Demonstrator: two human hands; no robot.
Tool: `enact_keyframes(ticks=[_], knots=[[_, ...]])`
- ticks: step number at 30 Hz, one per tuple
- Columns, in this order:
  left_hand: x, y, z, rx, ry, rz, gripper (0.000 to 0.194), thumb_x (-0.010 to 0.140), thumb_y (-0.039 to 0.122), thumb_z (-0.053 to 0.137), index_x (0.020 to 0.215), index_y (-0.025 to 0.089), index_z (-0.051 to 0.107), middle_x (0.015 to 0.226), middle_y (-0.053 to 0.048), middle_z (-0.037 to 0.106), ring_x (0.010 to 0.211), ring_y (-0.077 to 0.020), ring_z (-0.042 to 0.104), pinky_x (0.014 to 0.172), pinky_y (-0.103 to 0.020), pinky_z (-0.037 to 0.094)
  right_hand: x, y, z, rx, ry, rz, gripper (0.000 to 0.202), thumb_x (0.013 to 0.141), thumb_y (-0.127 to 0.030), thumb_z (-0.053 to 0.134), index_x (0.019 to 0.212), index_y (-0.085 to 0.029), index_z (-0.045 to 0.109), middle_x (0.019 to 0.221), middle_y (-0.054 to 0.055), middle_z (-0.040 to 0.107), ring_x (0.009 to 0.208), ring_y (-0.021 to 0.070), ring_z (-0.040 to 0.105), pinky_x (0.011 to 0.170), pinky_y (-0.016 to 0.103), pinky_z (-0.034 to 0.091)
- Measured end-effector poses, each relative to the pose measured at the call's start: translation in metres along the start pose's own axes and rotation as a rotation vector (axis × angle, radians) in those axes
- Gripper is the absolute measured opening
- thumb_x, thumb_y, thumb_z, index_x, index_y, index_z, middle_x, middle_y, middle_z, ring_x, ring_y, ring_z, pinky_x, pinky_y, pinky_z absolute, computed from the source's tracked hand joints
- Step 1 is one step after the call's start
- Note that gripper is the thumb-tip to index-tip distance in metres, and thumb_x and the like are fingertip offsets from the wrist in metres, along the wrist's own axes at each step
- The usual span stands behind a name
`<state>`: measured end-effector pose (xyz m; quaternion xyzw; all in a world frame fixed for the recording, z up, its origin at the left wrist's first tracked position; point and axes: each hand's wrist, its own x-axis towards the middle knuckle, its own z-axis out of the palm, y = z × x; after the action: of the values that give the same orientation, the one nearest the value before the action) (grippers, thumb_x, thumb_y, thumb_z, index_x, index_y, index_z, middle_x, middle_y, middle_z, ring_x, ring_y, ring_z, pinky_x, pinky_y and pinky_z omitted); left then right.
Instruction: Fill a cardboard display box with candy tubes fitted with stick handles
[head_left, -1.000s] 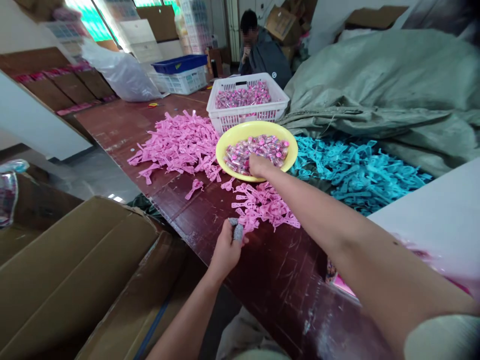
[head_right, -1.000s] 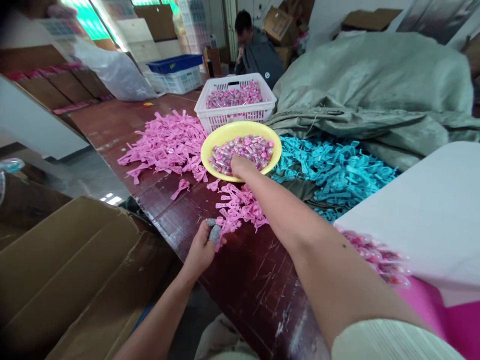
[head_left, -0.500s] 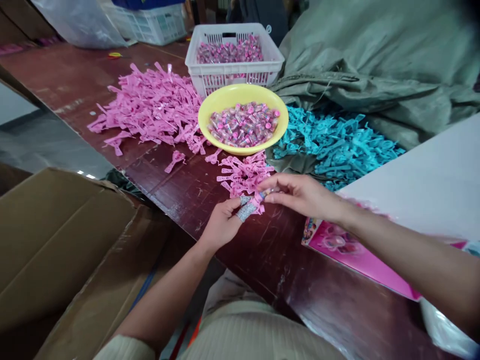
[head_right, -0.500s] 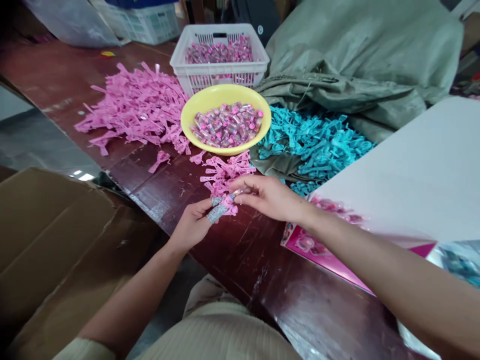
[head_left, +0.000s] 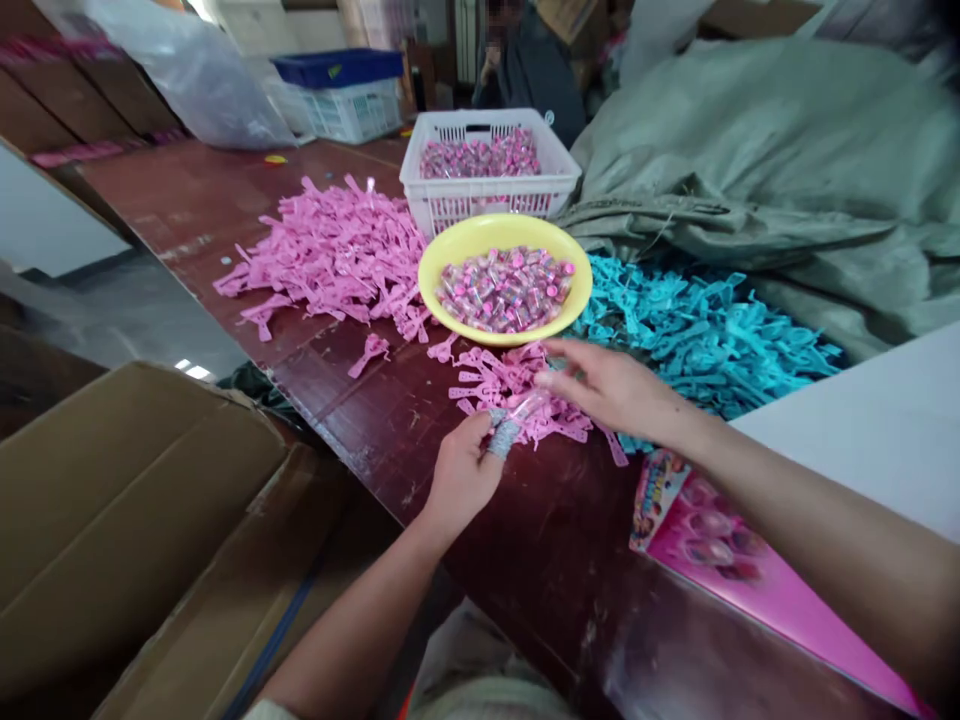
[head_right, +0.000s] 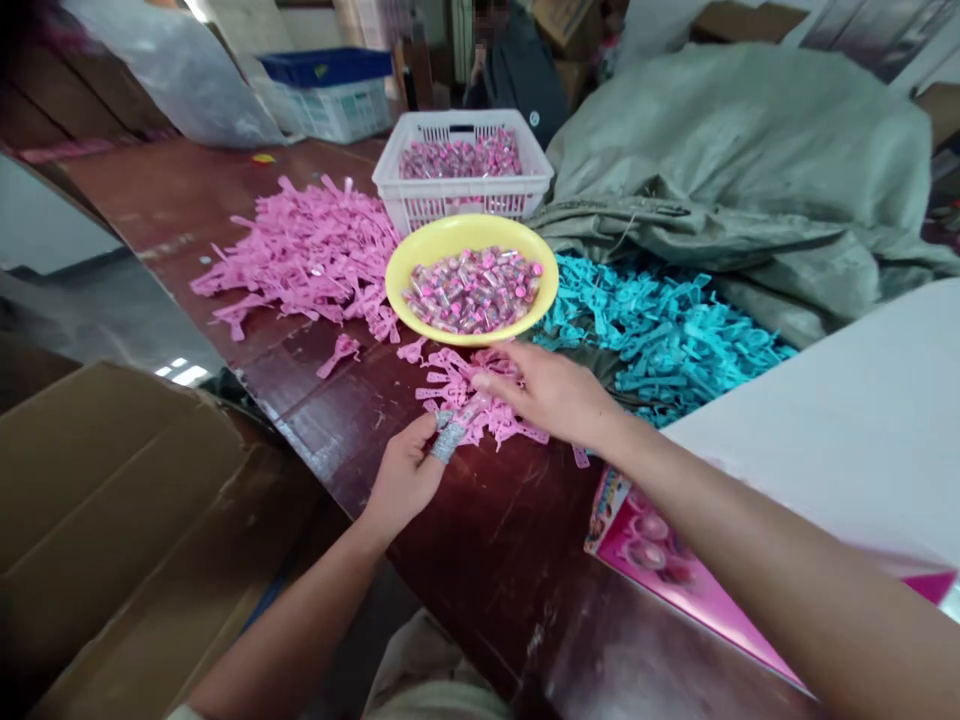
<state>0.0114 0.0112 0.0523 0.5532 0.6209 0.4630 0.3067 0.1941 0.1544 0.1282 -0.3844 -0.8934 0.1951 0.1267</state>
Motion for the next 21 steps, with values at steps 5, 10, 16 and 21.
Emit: enact_keyframes(ticks=[5, 10, 16, 21], knots=[[0.01, -0.015, -0.002, -0.335, -0.041, -0.248, 0.026, 0.096, 0.041, 0.055, 0.092, 0.017, 0.065, 0.07, 0.001, 0.057, 0.063, -0.0121, 0.049, 0.062, -0.023, 0.038, 0.111, 0.025, 0.001, -0.308, -0.066, 0.185, 0.047, 0.102, -0.041, 0.049, 0.143, -0.021, 0.057, 0.136, 0.013, 0.067, 0.125, 0.0296, 0.062, 0.101, 0.038, 0.049], [0.009, -0.017, 0.007, -0.415, -0.077, -0.186, 0.041, 0.083, 0.044, 0.076, 0.113, 0.017, 0.068, 0.107, -0.007, 0.07, 0.098, -0.0209, 0.062, 0.09, -0.029, 0.048, 0.177, 0.016, 0.033, -0.371, -0.176, 0.274, 0.035, 0.093, -0.027, 0.064, 0.124, -0.015, 0.072, 0.126, 0.019, 0.071, 0.118, 0.0323, 0.067, 0.097, 0.039, 0.051], [0.001, -0.025, 0.004, -0.46, -0.037, -0.297, 0.043, 0.077, 0.05, 0.082, 0.1, 0.015, 0.072, 0.092, -0.004, 0.07, 0.082, -0.0158, 0.059, 0.081, -0.025, 0.048, 0.168, 0.016, 0.019, -0.395, -0.191, 0.198, 0.039, 0.089, -0.017, 0.063, 0.127, -0.015, 0.072, 0.131, 0.016, 0.069, 0.122, 0.0327, 0.063, 0.103, 0.041, 0.049], [-0.008, -0.022, 0.007, -0.558, -0.086, -0.349, 0.041, 0.075, 0.048, 0.085, 0.097, 0.015, 0.073, 0.088, -0.002, 0.066, 0.076, -0.0128, 0.052, 0.074, -0.023, 0.043, 0.139, 0.026, -0.007, -0.39, -0.174, 0.085, 0.033, 0.094, -0.021, 0.058, 0.124, -0.016, 0.073, 0.126, 0.013, 0.072, 0.12, 0.0291, 0.064, 0.104, 0.037, 0.047]])
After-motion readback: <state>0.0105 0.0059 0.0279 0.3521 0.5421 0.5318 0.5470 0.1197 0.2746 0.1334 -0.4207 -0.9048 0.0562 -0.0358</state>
